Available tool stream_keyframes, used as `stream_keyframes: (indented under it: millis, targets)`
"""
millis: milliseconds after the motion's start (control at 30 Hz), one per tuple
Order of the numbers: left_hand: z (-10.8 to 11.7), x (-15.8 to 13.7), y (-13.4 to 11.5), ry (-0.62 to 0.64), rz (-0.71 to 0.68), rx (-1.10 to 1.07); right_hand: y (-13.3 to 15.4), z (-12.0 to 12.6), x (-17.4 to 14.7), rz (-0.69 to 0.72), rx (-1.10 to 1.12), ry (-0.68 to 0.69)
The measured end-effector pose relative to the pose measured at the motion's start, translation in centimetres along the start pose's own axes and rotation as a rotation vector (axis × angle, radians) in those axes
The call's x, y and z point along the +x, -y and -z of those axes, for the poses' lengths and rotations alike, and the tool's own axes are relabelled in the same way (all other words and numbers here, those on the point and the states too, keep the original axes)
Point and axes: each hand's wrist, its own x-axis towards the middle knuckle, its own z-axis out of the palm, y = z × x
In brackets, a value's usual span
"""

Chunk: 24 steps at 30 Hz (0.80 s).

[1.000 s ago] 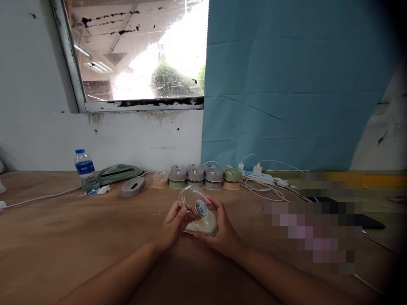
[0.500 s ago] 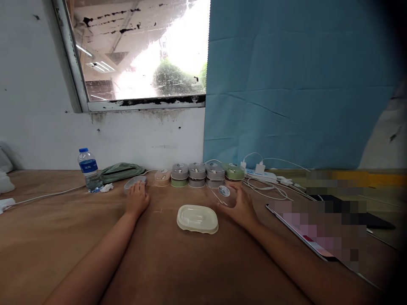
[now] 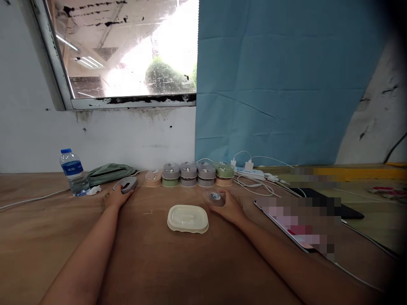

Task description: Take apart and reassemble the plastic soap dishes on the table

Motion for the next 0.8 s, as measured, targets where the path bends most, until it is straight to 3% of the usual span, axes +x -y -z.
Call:
stream_keyframes:
  millis: [133, 200, 267, 367, 433, 500, 567, 667, 800]
  targets:
    - [1.1, -1.3, -1.1, -0.219, 0.133, -0.018, -0.3, -0.3, 0.1, 0.015, 0.004, 0.009]
    - [1.6, -2.6, -2.0, -0.347, 0.13, -0.162, -0.3, -0.4, 0.0, 0.027, 0.009, 0.013]
    - [1.7, -4.3, -3.3, -0.389, 0.103, -0.366, -0.1, -0.4, -0.1, 0.033, 0.012, 0.005]
    - [1.4, -7.5, -5.8, -0.267, 0.002, -0.617, 0.6, 0.1, -0.4, 0.07, 0.018, -0.044]
    - [1.2, -9.7, -7.6, -0.062, -0.136, -0.851, 1.4, 0.9, -0.8, 0.205, 0.068, -0.109]
    - [1.2, -11.6, -9.1, 0.226, -0.313, -0.978, 2.3, 1.8, -1.4, 0.406, 0.17, -0.142]
    - [1.5, -13.0, -10.2, 0.451, -0.513, -0.941, 3.2, 2.6, -2.1, 0.588, 0.277, -0.077]
    - [1.8, -13.9, -10.9, 0.554, -0.721, -0.735, 4.4, 3.3, -3.2, 0.764, 0.341, 0.11]
    - [1.1, -13.5, -10.7, 0.588, -0.688, -0.607, 5.2, 3.4, -3.9, 0.822, 0.277, 0.28]
